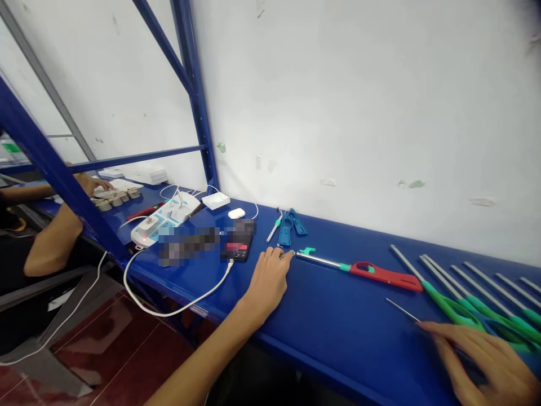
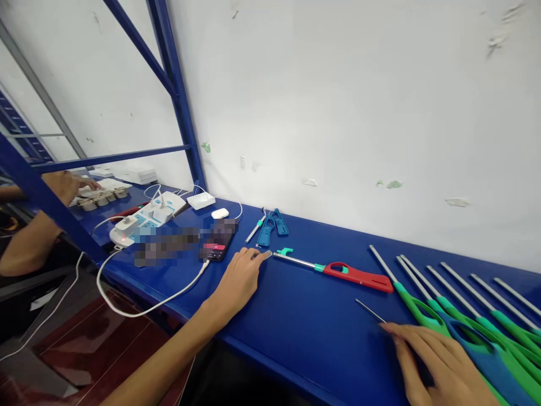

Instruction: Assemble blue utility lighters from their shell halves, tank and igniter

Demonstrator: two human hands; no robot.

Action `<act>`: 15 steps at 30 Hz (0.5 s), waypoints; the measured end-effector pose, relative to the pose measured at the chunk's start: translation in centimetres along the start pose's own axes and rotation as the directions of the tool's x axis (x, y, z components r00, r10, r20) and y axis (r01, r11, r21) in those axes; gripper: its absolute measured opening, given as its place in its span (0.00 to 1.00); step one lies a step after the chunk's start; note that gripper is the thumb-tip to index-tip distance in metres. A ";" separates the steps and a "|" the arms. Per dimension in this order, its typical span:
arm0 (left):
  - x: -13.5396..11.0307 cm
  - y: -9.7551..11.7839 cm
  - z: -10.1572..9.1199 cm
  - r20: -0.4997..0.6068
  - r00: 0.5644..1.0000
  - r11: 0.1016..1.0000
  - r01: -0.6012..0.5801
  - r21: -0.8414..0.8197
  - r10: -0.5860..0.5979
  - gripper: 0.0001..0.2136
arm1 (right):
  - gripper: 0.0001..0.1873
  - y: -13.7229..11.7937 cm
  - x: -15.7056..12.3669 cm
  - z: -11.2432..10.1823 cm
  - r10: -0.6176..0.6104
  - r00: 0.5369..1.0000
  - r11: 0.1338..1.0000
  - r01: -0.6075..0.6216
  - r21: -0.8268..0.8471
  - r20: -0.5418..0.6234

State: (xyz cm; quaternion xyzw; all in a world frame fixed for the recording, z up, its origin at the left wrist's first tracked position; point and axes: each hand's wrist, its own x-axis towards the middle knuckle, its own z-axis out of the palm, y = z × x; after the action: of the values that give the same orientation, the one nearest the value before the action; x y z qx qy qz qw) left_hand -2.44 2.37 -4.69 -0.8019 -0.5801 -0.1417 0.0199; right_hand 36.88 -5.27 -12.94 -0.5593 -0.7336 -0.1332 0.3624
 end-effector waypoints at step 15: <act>0.6 -0.8 -0.2 -0.053 0.998 0.992 -0.044 -0.120 0.038 0.13 | 0.17 -5.3 1.6 -2.1 -0.041 0.999 0.998 0.040 -0.052 -0.018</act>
State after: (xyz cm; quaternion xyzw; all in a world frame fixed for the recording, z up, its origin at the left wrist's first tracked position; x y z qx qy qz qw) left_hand -3.06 3.15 -4.41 -0.8095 -0.5532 -0.1964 -0.0111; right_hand 32.63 -7.22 -9.29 -0.5522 -0.7377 -0.1648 0.3517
